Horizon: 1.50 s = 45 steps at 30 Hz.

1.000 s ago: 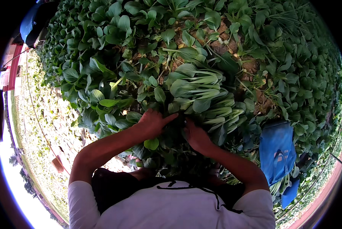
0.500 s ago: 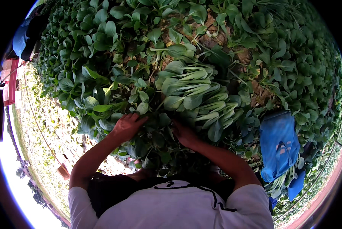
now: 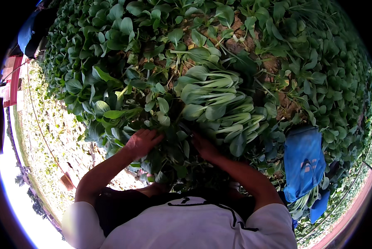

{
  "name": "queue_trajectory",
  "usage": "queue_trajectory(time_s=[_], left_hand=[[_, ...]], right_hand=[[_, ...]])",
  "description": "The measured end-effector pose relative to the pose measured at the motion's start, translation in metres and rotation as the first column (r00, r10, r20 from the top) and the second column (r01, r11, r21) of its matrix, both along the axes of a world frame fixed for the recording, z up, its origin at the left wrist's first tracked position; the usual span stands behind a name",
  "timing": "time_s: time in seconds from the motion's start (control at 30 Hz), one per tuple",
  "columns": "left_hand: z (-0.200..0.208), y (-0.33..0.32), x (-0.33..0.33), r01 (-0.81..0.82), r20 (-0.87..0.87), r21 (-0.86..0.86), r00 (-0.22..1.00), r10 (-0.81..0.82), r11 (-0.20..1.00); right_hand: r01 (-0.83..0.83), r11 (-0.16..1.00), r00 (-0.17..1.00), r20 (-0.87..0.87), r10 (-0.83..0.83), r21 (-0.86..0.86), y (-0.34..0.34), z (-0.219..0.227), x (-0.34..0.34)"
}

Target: The person uses a knife to cut leafy green vegetables from the ground and places them into a blue bag. The person repeatedly reaches for plants, cuts them near the base, and adds them to the bag.

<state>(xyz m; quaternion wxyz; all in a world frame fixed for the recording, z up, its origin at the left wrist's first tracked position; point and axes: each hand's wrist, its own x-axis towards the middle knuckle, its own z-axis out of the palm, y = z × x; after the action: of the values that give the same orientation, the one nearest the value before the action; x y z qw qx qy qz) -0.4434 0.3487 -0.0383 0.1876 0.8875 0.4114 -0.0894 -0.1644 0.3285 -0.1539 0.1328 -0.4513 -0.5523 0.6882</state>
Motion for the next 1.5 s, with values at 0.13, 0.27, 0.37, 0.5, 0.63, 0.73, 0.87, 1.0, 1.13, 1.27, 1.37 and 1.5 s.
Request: queue_trajectory(time_s=[0.13, 0.27, 0.37, 0.5, 0.63, 0.73, 0.87, 1.0, 1.13, 1.27, 1.37, 1.5], left_hand=[[0.005, 0.001, 0.003, 0.009, 0.021, 0.097, 1.0, -0.011, 0.995], [-0.005, -0.007, -0.002, -0.039, 0.027, 0.061, 0.999, 0.038, 0.997], [-0.003, -0.009, -0.003, -0.068, 0.017, 0.038, 0.998, 0.067, 0.997], [-0.004, -0.007, -0.003, -0.099, 0.053, 0.066, 0.994, 0.096, 0.993], [-0.009, -0.007, -0.009, -0.136, 0.035, 0.008, 0.99, 0.136, 0.991], [-0.007, -0.008, -0.009, -0.143, 0.032, -0.043, 0.989, 0.144, 0.989], [-0.007, -0.008, -0.009, -0.152, 0.014, -0.045, 0.988, 0.153, 0.987], [-0.005, -0.008, -0.009, -0.164, 0.017, -0.045, 0.986, 0.165, 0.985], [-0.005, -0.007, -0.01, -0.172, 0.008, -0.068, 0.985, 0.173, 0.983], [-0.007, -0.009, -0.012, -0.166, -0.024, -0.076, 0.986, 0.165, 0.983], [-0.005, -0.006, -0.012, -0.174, -0.01, -0.103, 0.985, 0.174, 0.979], [-0.001, -0.008, -0.011, -0.144, -0.009, -0.092, 0.989, 0.144, 0.985]], right_hand=[[0.006, 0.995, 1.0, -0.022, -0.004, 0.095, 0.007, 0.015, -0.002], [-0.086, 0.995, 0.995, 0.051, 0.083, 0.059, 0.01, 0.002, 0.002], [-0.051, 0.984, 0.998, -0.027, 0.056, 0.171, 0.009, -0.001, 0.004], [-0.032, 0.971, 0.997, -0.064, 0.049, 0.239, 0.008, -0.008, 0.002], [-0.086, 0.996, 0.995, -0.044, 0.084, -0.024, 0.012, -0.001, -0.003], [-0.026, 0.981, 0.994, -0.102, 0.047, 0.192, 0.008, -0.004, -0.001], [-0.032, 0.986, 0.998, -0.043, 0.039, 0.165, 0.005, -0.005, 0.006], [-0.035, 0.981, 0.999, -0.012, 0.038, 0.19, 0.009, 0.004, -0.002], [-0.028, 0.989, 0.998, -0.046, 0.035, 0.144, 0.013, 0.01, -0.005], [-0.21, 0.974, 0.972, 0.129, 0.199, 0.083, 0.004, 0.008, 0.006], [-0.248, 0.962, 0.954, 0.203, 0.221, 0.115, -0.006, -0.005, 0.016], [-0.107, 0.979, 0.99, 0.112, 0.089, 0.172, 0.013, 0.022, -0.001]])
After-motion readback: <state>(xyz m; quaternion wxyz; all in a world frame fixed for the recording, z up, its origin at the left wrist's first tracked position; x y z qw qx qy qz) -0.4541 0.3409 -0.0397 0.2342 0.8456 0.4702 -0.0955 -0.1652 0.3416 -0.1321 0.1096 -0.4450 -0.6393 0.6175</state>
